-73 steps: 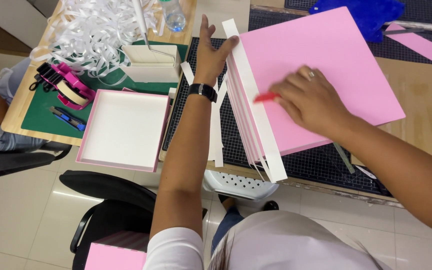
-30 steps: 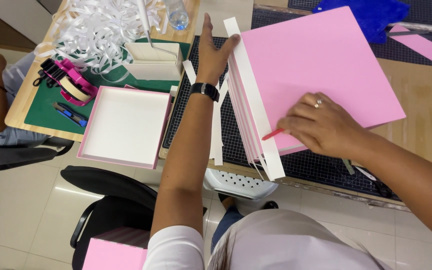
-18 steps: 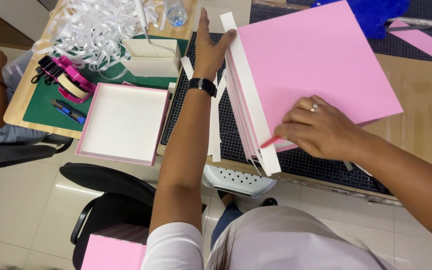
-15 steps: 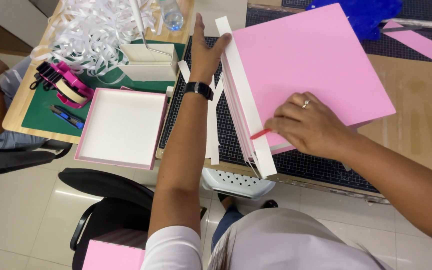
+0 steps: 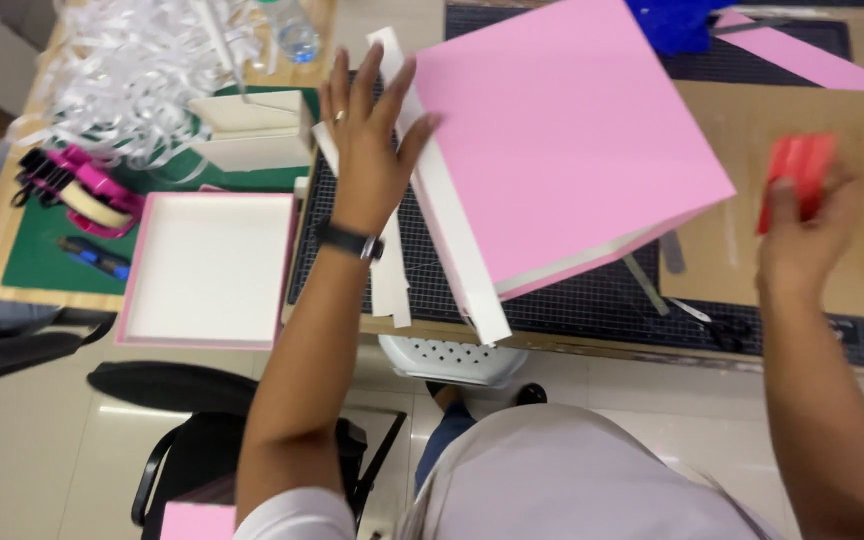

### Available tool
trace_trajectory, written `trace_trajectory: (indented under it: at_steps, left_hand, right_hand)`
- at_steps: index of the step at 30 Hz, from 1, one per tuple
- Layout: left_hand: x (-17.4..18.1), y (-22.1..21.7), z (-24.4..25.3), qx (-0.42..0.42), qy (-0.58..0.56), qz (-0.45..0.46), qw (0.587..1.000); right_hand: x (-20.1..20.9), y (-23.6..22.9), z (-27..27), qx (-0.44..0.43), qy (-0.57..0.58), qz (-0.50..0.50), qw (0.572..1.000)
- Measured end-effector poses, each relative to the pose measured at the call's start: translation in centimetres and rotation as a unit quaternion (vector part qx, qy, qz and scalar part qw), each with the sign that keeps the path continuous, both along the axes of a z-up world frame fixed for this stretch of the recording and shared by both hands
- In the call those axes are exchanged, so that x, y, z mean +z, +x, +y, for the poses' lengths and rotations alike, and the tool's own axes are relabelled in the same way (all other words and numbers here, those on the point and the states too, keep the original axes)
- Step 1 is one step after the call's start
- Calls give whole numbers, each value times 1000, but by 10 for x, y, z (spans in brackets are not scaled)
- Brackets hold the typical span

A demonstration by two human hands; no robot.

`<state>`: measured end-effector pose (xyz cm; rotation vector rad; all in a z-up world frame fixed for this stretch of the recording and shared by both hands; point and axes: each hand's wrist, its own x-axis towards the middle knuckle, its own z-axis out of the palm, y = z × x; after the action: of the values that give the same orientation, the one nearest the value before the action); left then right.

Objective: The person applies white adhesive strips to a pink box, smoothing them down with a red squeegee and using a roller to apply glue to the back of the strips.

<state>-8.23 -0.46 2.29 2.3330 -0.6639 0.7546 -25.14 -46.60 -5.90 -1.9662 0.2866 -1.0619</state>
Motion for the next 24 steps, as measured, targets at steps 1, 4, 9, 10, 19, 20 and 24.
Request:
trace_trajectory:
  at_steps: [1, 4, 9, 10, 19, 20, 24]
  left_hand:
    - [9, -23, 0, -10, -2, 0, 1000]
    - [33, -88, 2, -64, 11, 35, 997]
    - [45, -152, 6, -73, 64, 108, 989]
    - [45, -157, 5, -78, 65, 109, 989]
    - [50, -174, 0, -44, 88, 67, 993]
    - [51, -174, -1, -43, 100, 51, 993]
    - [57, -177, -7, -37, 123, 13, 992]
  right_hand:
    - [-45, -7, -22, -10, -2, 0, 1000]
    - [-139, -32, -52, -73, -51, 159, 983]
    - [-137, -41, 11, -39, -79, 269, 959]
    - [-129, -44, 20, -44, -77, 271, 959]
    - [-123, -37, 54, 28, -206, 282, 937]
    - [-123, -33, 48, -32, -257, 257, 931]
    - [-152, -1, 16, -139, -309, 320, 885]
